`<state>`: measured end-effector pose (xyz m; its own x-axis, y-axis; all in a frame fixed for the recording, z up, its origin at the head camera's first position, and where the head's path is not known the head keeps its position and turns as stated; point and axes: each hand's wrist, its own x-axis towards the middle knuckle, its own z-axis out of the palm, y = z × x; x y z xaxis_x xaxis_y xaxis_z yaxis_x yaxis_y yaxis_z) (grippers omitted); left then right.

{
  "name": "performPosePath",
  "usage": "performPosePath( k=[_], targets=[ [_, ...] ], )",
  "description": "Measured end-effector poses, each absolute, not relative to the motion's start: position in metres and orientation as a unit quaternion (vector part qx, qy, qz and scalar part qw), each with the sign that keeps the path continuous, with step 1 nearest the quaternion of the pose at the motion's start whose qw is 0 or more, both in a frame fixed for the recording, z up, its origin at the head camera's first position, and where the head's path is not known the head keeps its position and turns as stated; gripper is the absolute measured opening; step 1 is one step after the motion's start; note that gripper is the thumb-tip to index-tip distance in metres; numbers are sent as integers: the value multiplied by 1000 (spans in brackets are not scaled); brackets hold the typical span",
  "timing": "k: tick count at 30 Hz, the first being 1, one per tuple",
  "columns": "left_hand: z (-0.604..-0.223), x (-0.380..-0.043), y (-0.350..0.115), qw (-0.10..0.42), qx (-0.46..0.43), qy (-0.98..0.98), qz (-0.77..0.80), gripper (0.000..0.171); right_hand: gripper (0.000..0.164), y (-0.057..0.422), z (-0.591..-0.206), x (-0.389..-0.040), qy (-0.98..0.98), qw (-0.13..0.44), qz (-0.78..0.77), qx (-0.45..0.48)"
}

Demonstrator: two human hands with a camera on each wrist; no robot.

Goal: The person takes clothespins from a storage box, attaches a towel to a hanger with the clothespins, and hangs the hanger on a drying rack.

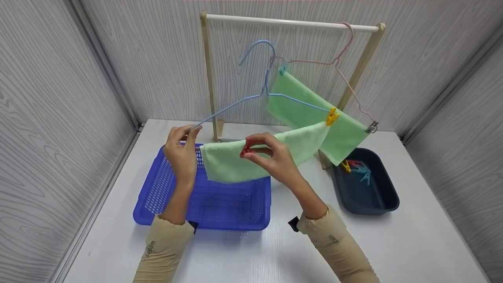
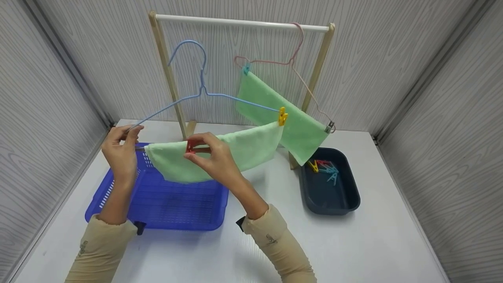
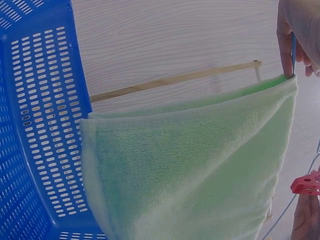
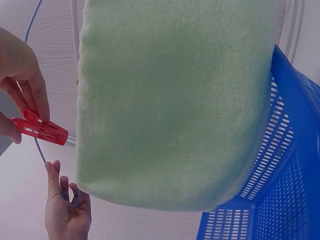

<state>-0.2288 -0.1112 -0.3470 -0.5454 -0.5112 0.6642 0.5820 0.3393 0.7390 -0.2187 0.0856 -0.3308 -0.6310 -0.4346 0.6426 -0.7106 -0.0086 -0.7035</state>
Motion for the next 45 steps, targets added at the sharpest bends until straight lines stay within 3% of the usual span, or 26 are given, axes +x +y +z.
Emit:
performPosePath(
  k=[17, 45],
  targets=[
    [-361, -241, -116, 477, -21, -668, -570, 13, 31, 73, -326, -223, -687, 123, 581, 419],
    [-344, -224, -106, 477, -21, -671, -568, 12, 31, 47, -329, -231, -684, 148, 581, 416]
  ],
)
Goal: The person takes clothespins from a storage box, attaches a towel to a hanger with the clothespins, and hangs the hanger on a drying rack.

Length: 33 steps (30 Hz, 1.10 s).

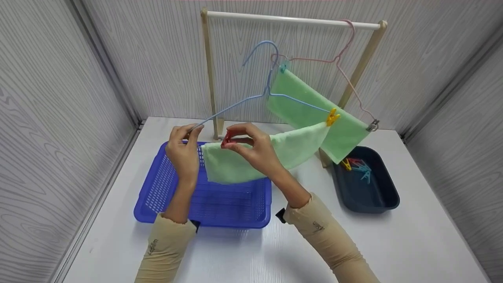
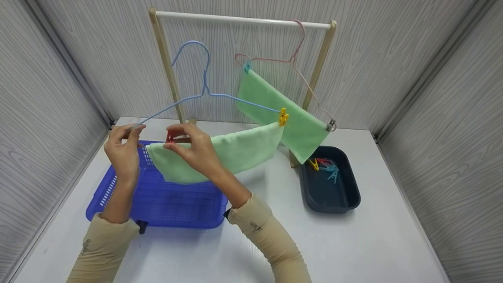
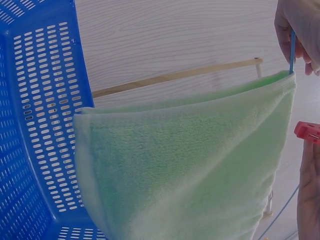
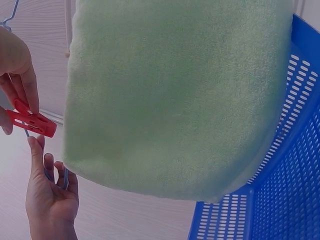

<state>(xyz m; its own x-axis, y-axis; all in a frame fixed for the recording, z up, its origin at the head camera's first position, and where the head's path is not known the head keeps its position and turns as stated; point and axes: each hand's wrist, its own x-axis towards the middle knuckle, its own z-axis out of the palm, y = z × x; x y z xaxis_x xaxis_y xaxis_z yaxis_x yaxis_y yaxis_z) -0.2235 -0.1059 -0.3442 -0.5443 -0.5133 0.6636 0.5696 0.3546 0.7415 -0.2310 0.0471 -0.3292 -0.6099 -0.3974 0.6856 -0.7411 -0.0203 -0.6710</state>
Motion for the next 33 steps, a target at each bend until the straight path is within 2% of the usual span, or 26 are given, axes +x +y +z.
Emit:
performPosePath(
  k=[9, 27, 33],
  targets=[
    [-345, -224, -106, 474, -16, -667, -574, 11, 30, 34, -330, -231, -666, 157, 582, 439],
    [-344, -223, -106, 473, -16, -668, -574, 11, 24, 21, -327, -235, -671, 221, 529, 470],
    [-355, -233, -110, 465, -14, -666, -583, 11, 23, 18, -327, -236, -685, 243, 502, 469]
  ],
)
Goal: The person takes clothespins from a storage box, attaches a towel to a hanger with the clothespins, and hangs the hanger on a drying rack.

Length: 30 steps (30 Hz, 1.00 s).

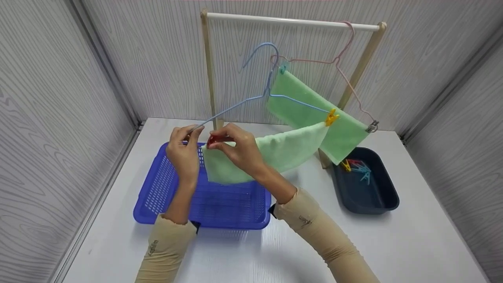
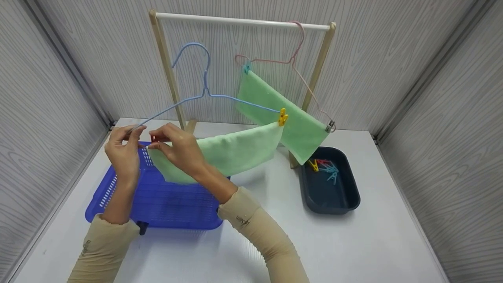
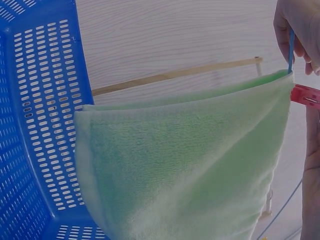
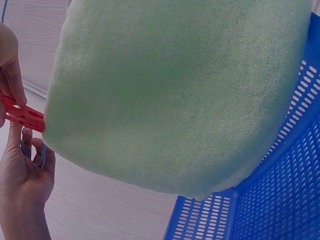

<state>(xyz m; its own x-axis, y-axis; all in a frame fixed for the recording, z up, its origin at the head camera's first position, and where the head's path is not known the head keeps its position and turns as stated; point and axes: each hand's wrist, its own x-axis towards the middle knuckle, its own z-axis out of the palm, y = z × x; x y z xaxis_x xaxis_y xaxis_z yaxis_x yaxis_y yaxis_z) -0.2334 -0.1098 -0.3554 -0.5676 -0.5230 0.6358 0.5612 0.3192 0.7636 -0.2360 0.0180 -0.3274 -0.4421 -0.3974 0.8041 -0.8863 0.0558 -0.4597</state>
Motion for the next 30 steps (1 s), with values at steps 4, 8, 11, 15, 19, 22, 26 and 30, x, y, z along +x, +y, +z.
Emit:
performPosePath(
  k=[4, 8, 11, 15, 19, 22, 26, 30],
  targets=[
    [-362, -239, -111, 463, -18, -666, -585, 13, 22, 17, -326, -236, -690, 255, 489, 468],
    [-365, -240, -110, 466, -25, -659, -590, 13, 20, 16, -326, -237, -700, 254, 479, 465],
    [-365, -239, -108, 465, -33, -651, -599, 11, 18, 16, -327, -238, -706, 250, 472, 465],
    [-367, -239, -107, 459, -41, -647, -607, 10, 15, 17, -328, -240, -715, 246, 463, 463],
    [-368, -238, -106, 453, -45, -651, -608, 10, 12, 17, -329, -241, -724, 244, 456, 457],
    [-369, -238, -106, 453, -51, -651, -607, 9, 10, 17, -335, -248, -727, 241, 451, 459],
    [-368, -238, -105, 457, -54, -654, -601, 9, 11, 17, -341, -256, -731, 236, 446, 460],
    [-366, -236, -103, 458, -52, -656, -597, 11, 9, 17, -333, -245, -739, 228, 451, 445]
  ],
)
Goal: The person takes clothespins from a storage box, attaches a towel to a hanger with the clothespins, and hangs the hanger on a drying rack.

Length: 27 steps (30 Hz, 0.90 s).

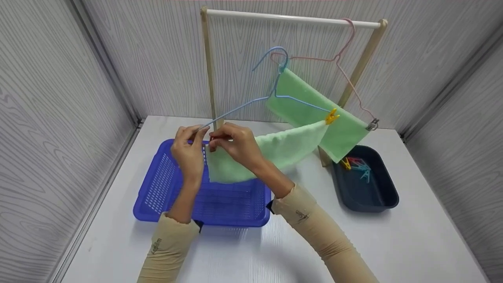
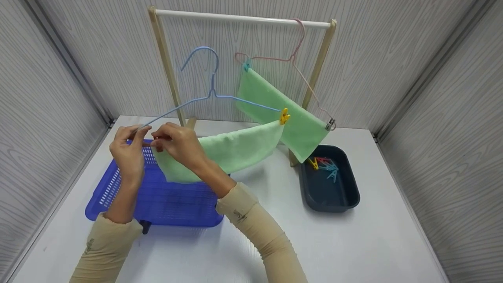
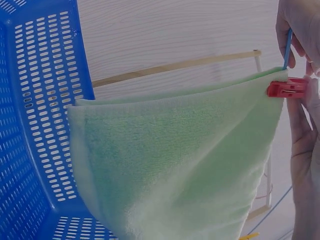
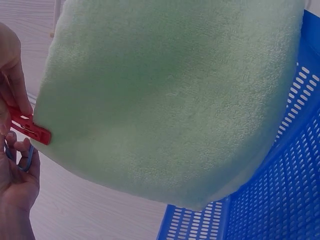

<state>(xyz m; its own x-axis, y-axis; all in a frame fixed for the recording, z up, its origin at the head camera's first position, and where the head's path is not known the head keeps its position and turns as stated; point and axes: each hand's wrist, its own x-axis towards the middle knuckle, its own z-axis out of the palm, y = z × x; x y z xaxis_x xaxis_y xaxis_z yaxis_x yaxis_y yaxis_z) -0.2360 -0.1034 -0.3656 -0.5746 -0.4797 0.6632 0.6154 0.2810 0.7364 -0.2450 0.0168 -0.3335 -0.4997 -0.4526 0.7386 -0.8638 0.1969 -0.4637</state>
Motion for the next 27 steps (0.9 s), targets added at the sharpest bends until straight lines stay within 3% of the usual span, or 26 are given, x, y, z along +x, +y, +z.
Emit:
performPosePath(
  k=[12, 22, 27],
  targets=[
    [-366, -234, -104, 459, -50, -650, -603, 10, 23, 18, -353, -262, -743, 198, 447, 457],
    [-381, -244, -103, 453, -52, -633, -626, 9, 26, 20, -330, -236, -753, 191, 439, 451],
    [-365, -230, -103, 452, -55, -652, -607, 9, 26, 21, -328, -234, -758, 185, 440, 444]
  ],
)
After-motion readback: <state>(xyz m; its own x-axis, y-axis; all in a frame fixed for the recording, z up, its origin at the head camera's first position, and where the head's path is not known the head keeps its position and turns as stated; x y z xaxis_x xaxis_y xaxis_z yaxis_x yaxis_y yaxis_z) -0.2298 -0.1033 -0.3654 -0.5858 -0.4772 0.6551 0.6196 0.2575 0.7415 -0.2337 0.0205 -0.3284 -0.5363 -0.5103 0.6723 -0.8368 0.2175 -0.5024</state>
